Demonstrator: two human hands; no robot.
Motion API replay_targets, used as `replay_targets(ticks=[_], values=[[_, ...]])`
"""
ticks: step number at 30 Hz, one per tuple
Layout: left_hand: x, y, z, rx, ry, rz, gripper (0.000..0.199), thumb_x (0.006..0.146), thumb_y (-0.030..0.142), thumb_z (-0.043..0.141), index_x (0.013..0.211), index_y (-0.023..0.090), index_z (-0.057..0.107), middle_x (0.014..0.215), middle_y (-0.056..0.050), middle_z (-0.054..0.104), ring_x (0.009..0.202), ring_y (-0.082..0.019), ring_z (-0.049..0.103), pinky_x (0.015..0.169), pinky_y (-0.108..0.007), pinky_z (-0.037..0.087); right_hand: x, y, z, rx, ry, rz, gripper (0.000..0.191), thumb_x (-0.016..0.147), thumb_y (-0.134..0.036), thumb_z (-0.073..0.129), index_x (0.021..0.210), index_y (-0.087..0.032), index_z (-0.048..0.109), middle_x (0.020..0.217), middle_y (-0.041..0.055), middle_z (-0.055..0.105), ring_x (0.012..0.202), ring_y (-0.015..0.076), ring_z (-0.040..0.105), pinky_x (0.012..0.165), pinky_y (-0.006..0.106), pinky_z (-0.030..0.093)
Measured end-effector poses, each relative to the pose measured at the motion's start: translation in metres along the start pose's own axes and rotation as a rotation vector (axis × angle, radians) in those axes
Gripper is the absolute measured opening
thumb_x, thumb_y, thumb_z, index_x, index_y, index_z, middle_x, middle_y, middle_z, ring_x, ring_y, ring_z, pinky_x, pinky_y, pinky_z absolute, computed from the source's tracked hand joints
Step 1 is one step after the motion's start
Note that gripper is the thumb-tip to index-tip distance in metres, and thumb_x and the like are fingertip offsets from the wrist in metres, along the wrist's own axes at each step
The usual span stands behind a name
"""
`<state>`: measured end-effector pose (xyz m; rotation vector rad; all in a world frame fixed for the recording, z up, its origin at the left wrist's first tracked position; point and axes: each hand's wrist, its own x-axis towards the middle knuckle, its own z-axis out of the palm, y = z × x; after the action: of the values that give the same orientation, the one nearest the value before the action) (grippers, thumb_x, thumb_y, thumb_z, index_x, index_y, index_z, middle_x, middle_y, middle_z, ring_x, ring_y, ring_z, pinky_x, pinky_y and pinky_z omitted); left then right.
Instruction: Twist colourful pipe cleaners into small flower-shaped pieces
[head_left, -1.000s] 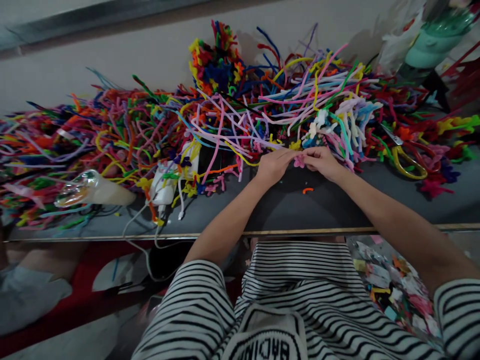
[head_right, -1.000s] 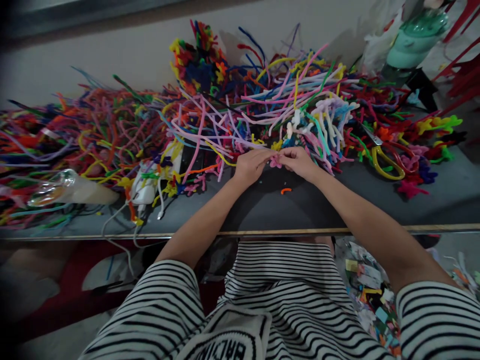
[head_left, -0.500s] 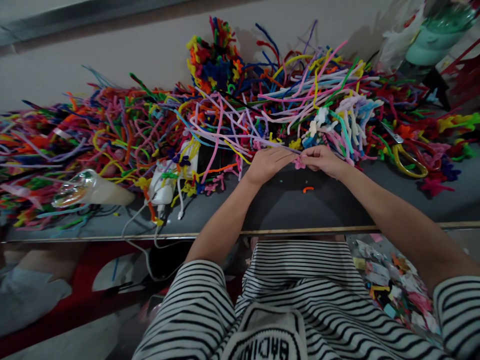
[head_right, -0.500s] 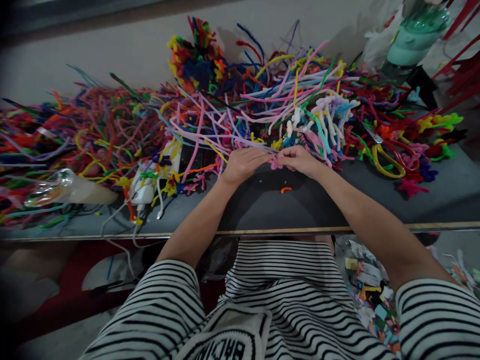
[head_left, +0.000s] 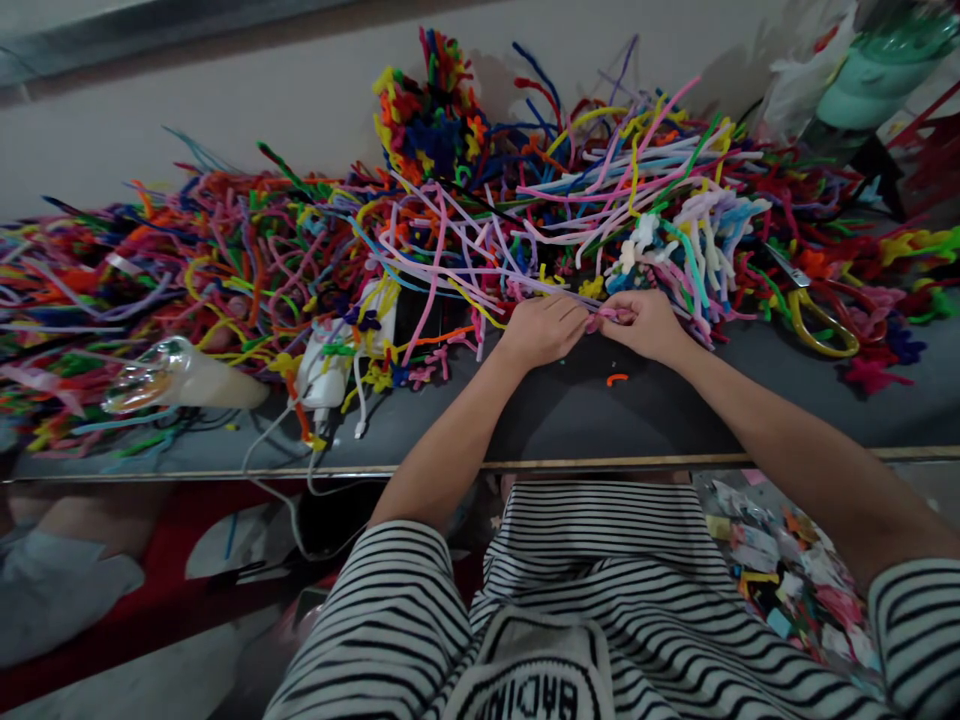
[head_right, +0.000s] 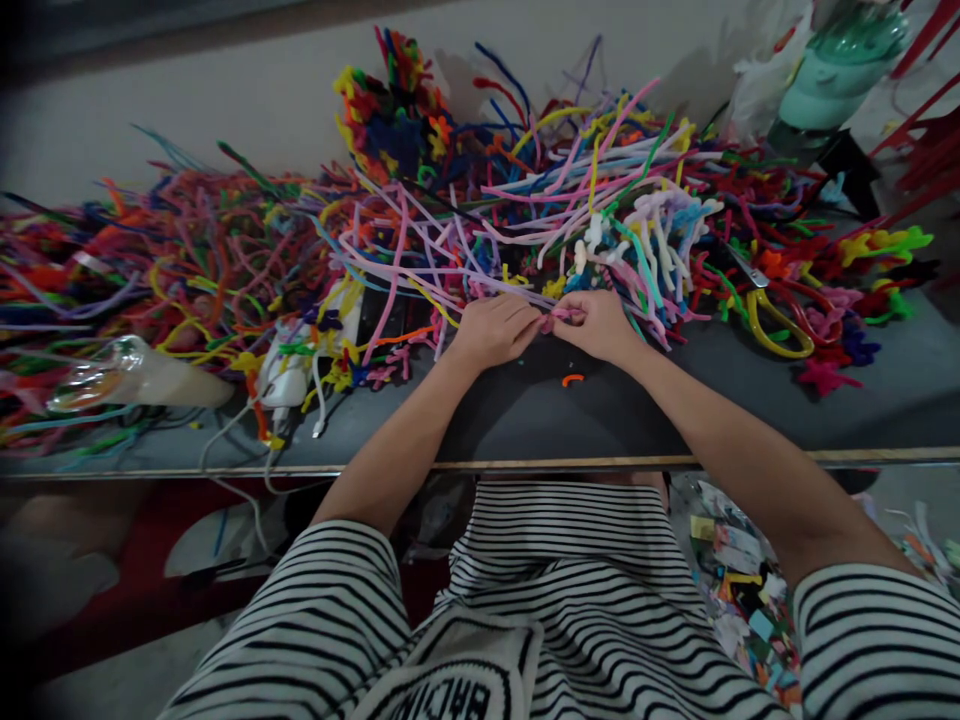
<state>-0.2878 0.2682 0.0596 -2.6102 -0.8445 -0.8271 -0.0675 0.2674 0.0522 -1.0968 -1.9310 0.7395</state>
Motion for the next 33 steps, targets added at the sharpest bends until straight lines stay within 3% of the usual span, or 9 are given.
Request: replay_targets(ticks=[2,7,9,14,20,29,33], values=[[0.001,0.003,0.004,-0.11,0.026,-0.12,0.028,0.101,0.03,0.052,0.082,0.017,0.069,0.08,-0.008,0.074,0.078,-0.018,0.068,0.069,-0.031,0.046,-0.002,-0.005,0.002,-0.092,0.046,-0.05,0.018,0.079,-0.032,0.068,0.079,-0.015,0.075,0.053,-0.0024,0.054,0.051,0.01,0.042,0.058,0.028,0.035],[0.008,0.005,0.016,-0.766,0.008,-0.714,0.019,0.088,0.027,0.065,0.073,0.017,0.07,0.068,-0.001,0.07,0.062,-0.011,0.06,0.063,-0.025,0.046,-0.005,-0.014,0.007,-0.327,0.144,-0.125,0.013,0.082,-0.026,0.065,0.08,-0.018,0.075,0.068,0.0035,0.069,0.063,0.0161,0.059,0.067,0.03,0.042],[0.01,0.004,0.017,-0.989,-0.021,-0.814,0.019,0.087,0.03,0.069,0.073,0.017,0.072,0.067,0.0,0.069,0.06,-0.01,0.058,0.061,-0.024,0.047,-0.005,-0.013,0.006,-0.29,0.139,-0.102,0.014,0.082,-0.027,0.066,0.081,-0.018,0.076,0.063,0.0023,0.065,0.06,0.0152,0.057,0.065,0.03,0.041],[0.005,-0.001,0.021,-1.106,0.06,-0.784,0.031,0.084,0.047,0.08,0.078,0.017,0.075,0.074,-0.001,0.072,0.069,-0.01,0.061,0.072,-0.025,0.05,-0.002,-0.002,0.0,0.038,0.076,0.035,0.029,0.085,-0.041,0.069,0.078,-0.014,0.077,0.057,0.0016,0.06,0.052,0.011,0.045,0.056,0.029,0.034],[0.002,-0.003,0.033,-1.221,-0.022,-0.72,0.052,0.086,0.068,0.072,0.084,0.016,0.073,0.078,-0.004,0.072,0.071,-0.012,0.061,0.072,-0.026,0.05,0.0,0.008,0.003,0.311,-0.001,0.188,0.038,0.077,-0.053,0.08,0.079,-0.015,0.079,0.068,0.0062,0.072,0.057,0.0122,0.056,0.054,0.026,0.038],[0.006,-0.003,0.042,-1.02,-0.034,-0.692,0.035,0.102,0.048,0.056,0.087,0.017,0.065,0.065,0.002,0.058,0.06,-0.01,0.052,0.065,-0.026,0.043,0.002,0.017,0.006,0.41,0.014,0.268,0.042,0.073,-0.058,0.086,0.079,-0.017,0.079,0.072,0.005,0.075,0.062,0.0139,0.062,0.06,0.027,0.047],[0.006,-0.003,0.043,-1.03,0.013,-0.726,0.044,0.098,0.06,0.06,0.089,0.018,0.068,0.065,0.002,0.057,0.057,-0.009,0.05,0.059,-0.025,0.04,0.004,0.016,0.009,0.427,0.033,0.271,0.042,0.075,-0.059,0.084,0.079,-0.018,0.079,0.077,0.0056,0.077,0.067,0.0156,0.066,0.066,0.029,0.051]])
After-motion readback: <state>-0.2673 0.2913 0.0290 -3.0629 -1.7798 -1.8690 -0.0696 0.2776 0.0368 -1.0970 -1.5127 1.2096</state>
